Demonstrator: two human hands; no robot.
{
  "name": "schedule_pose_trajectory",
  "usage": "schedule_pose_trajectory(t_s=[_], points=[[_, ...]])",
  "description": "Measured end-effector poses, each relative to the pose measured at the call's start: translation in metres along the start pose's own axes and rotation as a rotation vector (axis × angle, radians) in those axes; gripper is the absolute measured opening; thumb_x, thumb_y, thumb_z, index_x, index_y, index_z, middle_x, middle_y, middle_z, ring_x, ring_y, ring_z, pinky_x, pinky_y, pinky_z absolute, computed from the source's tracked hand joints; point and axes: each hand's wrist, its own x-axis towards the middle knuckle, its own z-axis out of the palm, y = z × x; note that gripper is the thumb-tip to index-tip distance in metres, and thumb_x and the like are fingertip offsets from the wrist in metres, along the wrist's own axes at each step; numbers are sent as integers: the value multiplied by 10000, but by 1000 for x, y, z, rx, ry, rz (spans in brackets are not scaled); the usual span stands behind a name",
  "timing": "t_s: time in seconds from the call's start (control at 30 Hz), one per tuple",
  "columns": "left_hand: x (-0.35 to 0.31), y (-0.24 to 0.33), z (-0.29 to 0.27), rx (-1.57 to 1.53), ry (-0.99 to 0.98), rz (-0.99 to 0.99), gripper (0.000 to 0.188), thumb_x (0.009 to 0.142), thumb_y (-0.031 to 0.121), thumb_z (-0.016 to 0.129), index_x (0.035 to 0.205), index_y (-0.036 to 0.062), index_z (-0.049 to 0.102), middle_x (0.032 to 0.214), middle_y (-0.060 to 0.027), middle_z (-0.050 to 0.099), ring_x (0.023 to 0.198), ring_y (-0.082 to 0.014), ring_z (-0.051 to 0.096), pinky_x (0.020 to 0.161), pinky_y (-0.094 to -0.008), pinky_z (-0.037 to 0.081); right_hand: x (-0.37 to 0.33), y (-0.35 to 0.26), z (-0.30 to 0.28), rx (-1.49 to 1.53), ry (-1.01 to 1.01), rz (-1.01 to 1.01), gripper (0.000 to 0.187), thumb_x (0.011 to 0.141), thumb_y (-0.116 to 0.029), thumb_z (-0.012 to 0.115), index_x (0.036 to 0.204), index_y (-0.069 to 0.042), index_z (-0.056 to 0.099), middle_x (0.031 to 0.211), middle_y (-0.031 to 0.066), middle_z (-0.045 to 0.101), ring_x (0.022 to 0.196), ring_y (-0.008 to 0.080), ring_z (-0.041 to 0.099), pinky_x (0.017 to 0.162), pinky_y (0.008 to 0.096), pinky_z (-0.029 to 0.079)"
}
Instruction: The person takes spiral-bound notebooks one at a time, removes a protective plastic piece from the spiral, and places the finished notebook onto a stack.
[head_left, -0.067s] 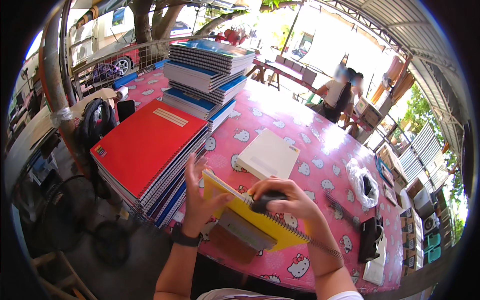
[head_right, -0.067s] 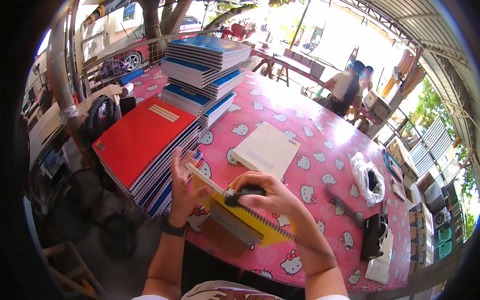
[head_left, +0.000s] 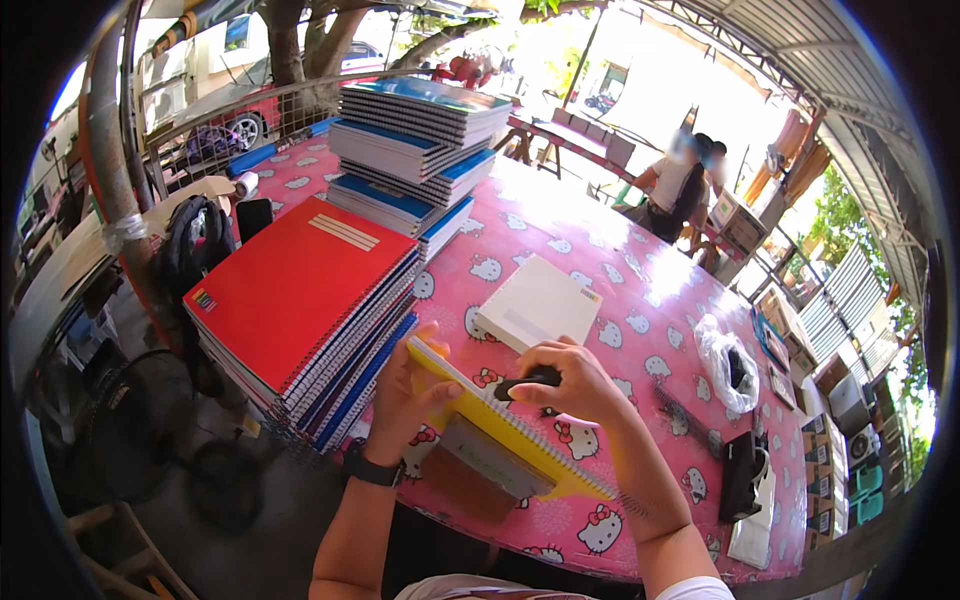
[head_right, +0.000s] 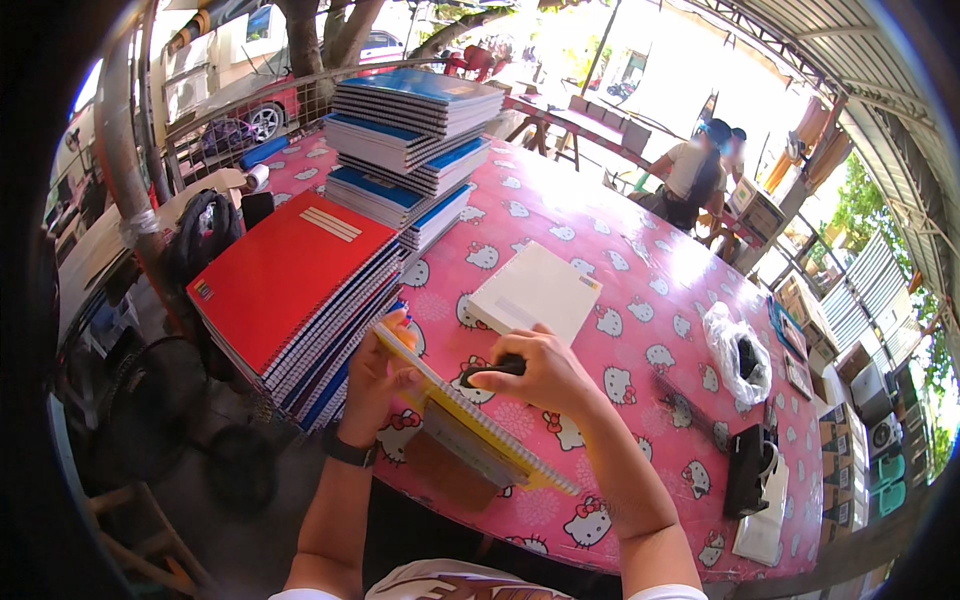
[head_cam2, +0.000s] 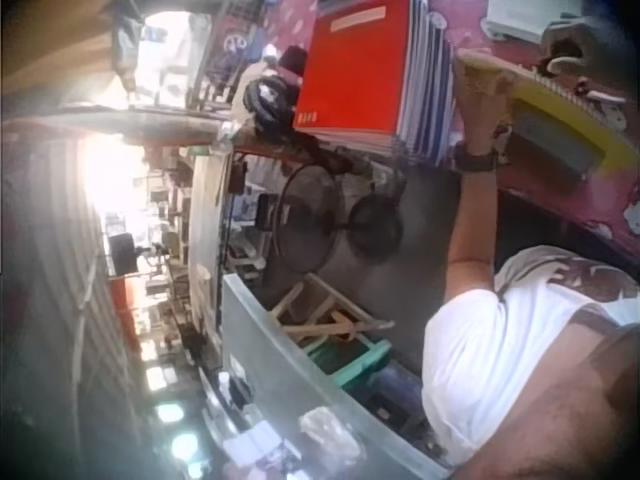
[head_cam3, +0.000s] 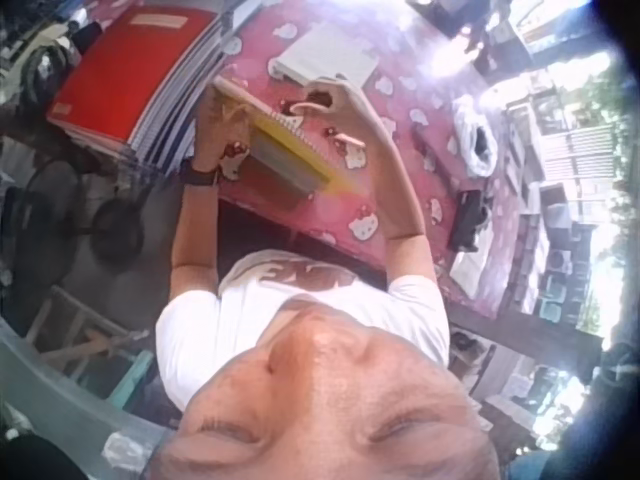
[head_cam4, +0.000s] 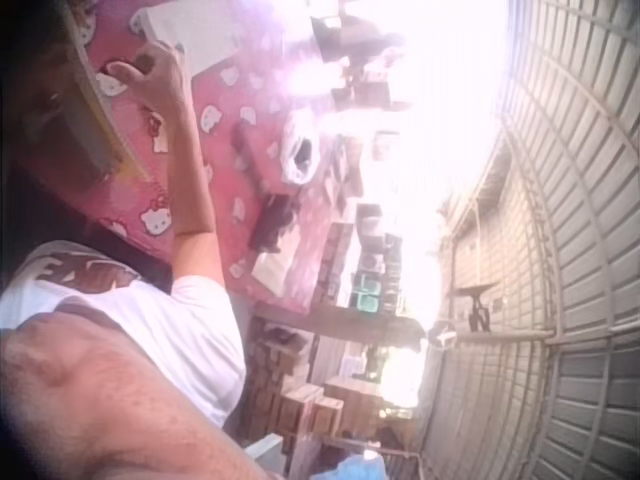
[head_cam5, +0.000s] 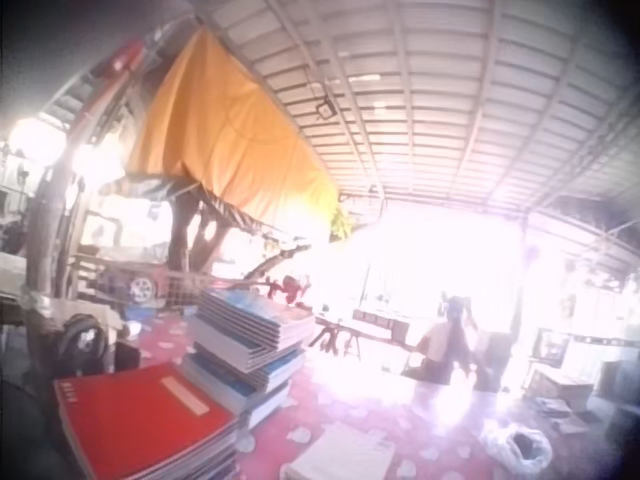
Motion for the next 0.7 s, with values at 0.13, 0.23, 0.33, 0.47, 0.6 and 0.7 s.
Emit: schedule_pose_trajectory(t_s=[0.13,0.23,0.33,0.47,0.6,0.7], points=[[-5,-3,4,-129,56,-104,539,742,42,706,1223,36,462,989,1,518,917,-79,496,810,-228,423,-21,-22,-2,1085,-52,-390,479,726,-472,684,902,-28,650,938,119,635,927,222,534,838,359,424],[-4,3,4,-171,46,-117,494,759,32,685,1205,37,472,975,4,512,889,-74,495,793,-228,427,-4,-9,-1,461,1,-177,446,763,-423,649,907,0,633,974,113,633,954,198,545,859,338,421],[-8,-7,9,-165,86,-60,481,769,50,683,1203,37,475,973,4,510,870,-72,493,777,-225,429,-3,-5,2,690,46,-204,406,786,-378,616,913,8,624,965,107,629,928,189,560,863,323,421],[-5,-6,14,-187,130,-28,496,756,40,688,1204,35,474,965,7,503,881,-74,489,775,-224,427,9,-6,5,446,-111,19,410,807,-382,589,934,8,611,1012,102,620,930,181,566,871,327,425],[0,-9,17,-138,212,-15,517,737,49,707,1209,30,497,956,5,497,883,-84,485,773,-232,424,12,-18,6,1139,-78,-451,454,830,-415,593,951,22,614,981,105,627,887,165,570,817,308,445],[-4,-9,14,-82,227,-48,501,746,67,706,1208,25,519,957,6,497,880,-85,482,772,-229,421,28,-3,8,250,-49,-47,600,838,-575,483,897,6,623,981,143,622,958,203,575,869,317,422]])
